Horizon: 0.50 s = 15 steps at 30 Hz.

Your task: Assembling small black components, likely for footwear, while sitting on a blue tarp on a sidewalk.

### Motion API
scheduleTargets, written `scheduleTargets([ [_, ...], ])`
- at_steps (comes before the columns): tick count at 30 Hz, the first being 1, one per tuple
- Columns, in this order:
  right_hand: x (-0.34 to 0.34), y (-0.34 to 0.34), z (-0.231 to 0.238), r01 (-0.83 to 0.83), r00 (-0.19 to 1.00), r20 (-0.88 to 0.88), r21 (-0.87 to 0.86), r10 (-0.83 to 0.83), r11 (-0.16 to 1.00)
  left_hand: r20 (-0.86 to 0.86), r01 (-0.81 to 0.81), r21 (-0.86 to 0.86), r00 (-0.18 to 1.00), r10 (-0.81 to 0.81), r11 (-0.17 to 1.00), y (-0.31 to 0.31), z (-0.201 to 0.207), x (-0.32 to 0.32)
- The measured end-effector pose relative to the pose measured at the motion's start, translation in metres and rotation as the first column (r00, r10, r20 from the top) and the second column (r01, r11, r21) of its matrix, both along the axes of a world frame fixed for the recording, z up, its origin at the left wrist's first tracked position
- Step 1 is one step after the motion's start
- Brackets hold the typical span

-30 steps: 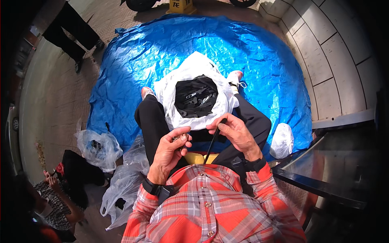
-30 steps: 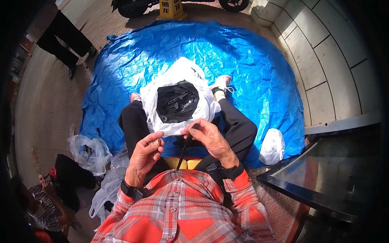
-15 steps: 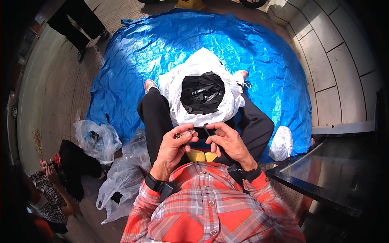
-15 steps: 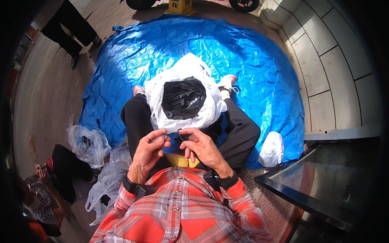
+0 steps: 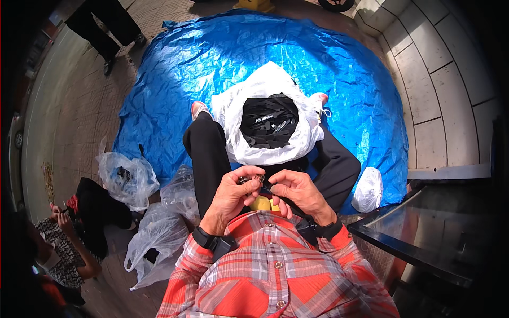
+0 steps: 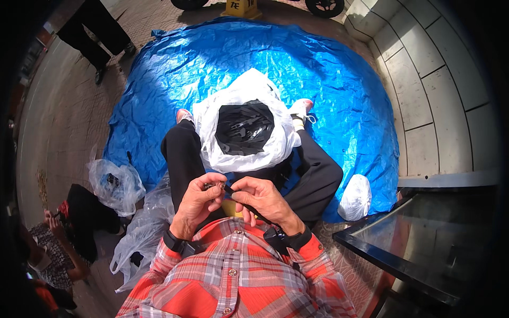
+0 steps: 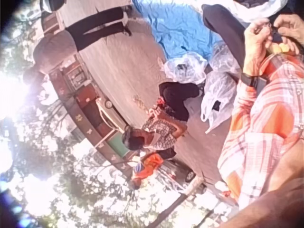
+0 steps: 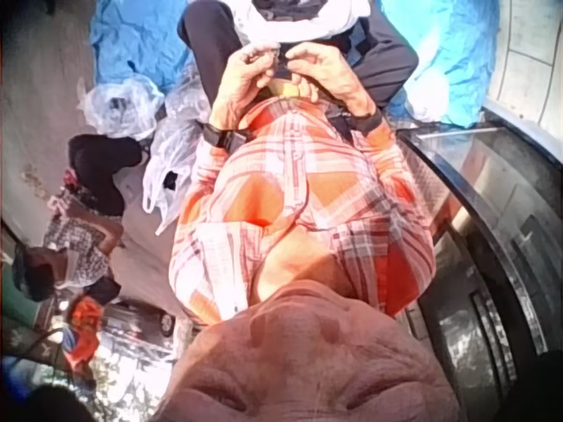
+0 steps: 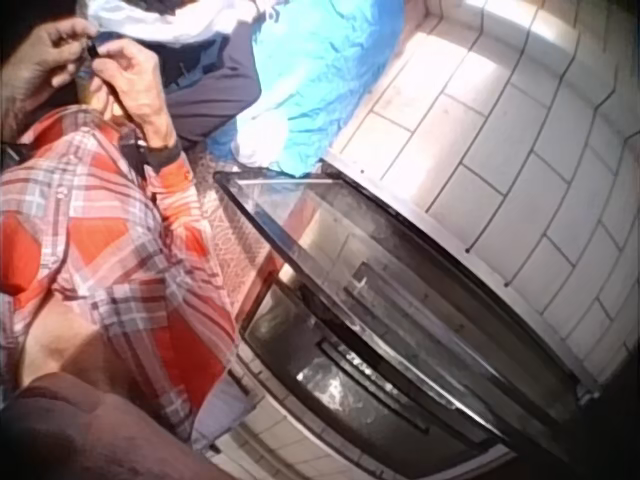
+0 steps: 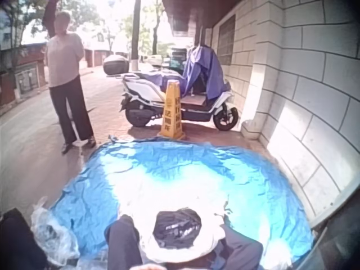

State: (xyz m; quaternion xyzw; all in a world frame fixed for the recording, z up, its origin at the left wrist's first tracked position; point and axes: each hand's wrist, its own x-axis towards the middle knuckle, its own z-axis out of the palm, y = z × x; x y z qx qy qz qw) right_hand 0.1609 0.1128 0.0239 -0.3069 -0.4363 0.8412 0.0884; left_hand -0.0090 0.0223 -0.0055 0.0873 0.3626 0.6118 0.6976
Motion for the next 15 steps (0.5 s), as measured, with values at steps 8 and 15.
scheduleTargets([
  [8, -0.008, 0.003, 0.008, -0.048, 0.999, -0.016, -0.082, 0.047, 0.995, -0.142, 0.081, 0.044, 0.987, -0.074, 0.996, -0.005, 0.009, 0.002],
  [15, 0.001, 0.008, 0.021, -0.153, 0.980, 0.147, 0.137, 0.133, 0.979, -0.265, -0.016, 0.049, 0.964, 0.028, 0.999, -0.011, 0.012, -0.001],
])
